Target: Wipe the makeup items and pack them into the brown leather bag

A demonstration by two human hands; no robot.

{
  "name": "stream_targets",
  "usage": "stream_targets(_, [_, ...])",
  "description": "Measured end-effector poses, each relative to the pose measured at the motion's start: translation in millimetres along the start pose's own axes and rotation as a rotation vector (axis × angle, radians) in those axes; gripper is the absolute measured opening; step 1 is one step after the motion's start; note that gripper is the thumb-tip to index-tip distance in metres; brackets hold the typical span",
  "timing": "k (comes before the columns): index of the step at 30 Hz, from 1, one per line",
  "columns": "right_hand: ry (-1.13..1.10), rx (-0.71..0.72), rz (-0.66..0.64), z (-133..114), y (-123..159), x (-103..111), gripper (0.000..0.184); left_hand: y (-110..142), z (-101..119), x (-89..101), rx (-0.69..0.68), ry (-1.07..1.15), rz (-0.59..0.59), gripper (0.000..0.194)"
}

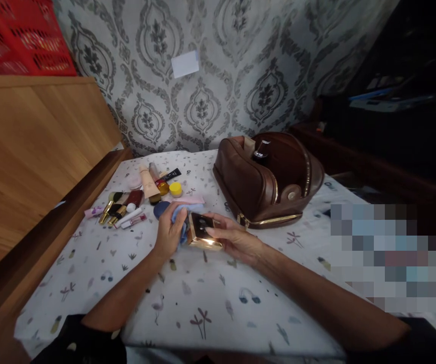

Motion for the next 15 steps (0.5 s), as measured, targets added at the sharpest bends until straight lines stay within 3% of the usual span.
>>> stream_targets(4, [-0.029, 0.057, 0.078, -5, -1, 9, 0.048, 2, 9, -8.2, -0.136, 0.034, -0.204, 0.068])
stream_targets(7, [-0.026, 0.077, 0.093, -7, 0, 10, 0.046, 4, 9, -9.8, -0.143, 0.037, -0.283, 0.081])
stream_targets(12, [-0.027, 0.084, 0.116, -7, 0, 11, 0.042, 2, 4, -7.1, -0.082, 0.0, -0.285, 0.052])
stream_targets(15, [-0.049, 0.078, 0.119, -6, 0, 12, 0.038, -1, -2, 2.2, -0.015, 0.013, -0.185, 0.034])
Point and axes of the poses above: each hand's wrist, its own y-axis away from the middle knuckle, its own x-axis out of the back of the hand, z = x × y, the point moved 9 cm from there along -y, towards the middle knuckle, and after that the axes turned 6 degrees about -z, right-handed, at the moved point
